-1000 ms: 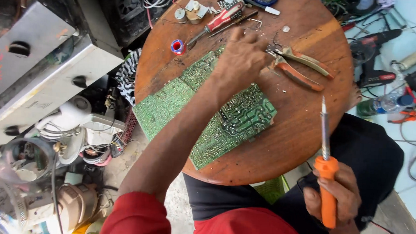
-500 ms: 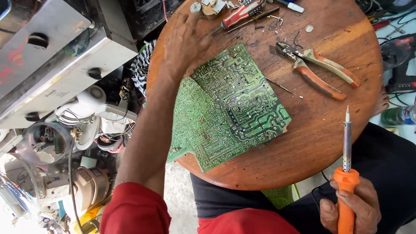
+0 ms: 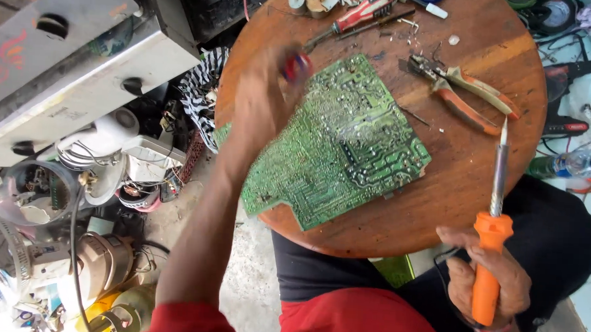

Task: A person uses a soldering iron to repair or desolder components on a large green circuit board.

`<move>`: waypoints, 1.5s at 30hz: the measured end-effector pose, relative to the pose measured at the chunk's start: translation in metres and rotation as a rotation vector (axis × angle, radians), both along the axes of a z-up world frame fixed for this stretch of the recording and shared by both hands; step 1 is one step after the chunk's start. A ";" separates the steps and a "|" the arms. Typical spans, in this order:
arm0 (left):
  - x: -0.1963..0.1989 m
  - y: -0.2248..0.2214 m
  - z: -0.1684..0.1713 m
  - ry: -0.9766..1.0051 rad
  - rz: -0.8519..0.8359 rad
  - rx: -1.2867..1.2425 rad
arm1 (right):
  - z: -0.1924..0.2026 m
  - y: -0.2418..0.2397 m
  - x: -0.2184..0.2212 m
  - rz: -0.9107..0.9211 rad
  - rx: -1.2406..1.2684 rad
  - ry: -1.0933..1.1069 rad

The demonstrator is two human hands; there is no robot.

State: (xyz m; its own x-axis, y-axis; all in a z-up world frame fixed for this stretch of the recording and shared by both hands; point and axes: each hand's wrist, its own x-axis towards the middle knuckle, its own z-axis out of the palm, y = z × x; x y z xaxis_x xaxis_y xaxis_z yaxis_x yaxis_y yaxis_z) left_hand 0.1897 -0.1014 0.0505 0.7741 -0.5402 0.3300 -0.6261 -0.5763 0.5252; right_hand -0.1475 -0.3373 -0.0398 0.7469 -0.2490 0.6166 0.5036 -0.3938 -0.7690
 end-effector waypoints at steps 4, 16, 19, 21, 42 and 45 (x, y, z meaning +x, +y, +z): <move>-0.153 0.007 0.023 0.072 -0.297 -0.256 | 0.024 0.029 0.014 -0.070 -0.138 -0.021; -0.276 0.033 -0.014 0.434 -0.241 -0.418 | 0.047 0.067 -0.025 0.172 -0.194 0.193; -0.279 0.036 -0.020 0.414 -0.238 -0.408 | 0.038 0.070 -0.033 0.121 -0.202 0.209; -0.281 0.037 -0.019 0.402 -0.233 -0.404 | 0.038 0.073 -0.035 0.066 -0.189 0.226; -0.276 0.046 -0.026 0.661 -0.216 -0.506 | 0.045 0.092 -0.011 0.134 -0.131 0.240; -0.280 0.044 -0.030 0.847 -0.249 -0.661 | 0.047 0.099 -0.003 0.192 -0.065 0.217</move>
State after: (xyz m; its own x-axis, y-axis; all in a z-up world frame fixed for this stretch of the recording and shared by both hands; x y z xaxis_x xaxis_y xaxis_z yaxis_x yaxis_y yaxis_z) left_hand -0.0903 -0.0577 0.0208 0.7804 -0.6248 0.0250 0.0231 0.0687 0.9974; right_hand -0.1503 -0.2381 0.0073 0.8924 -0.0559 0.4477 0.4005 -0.3590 -0.8430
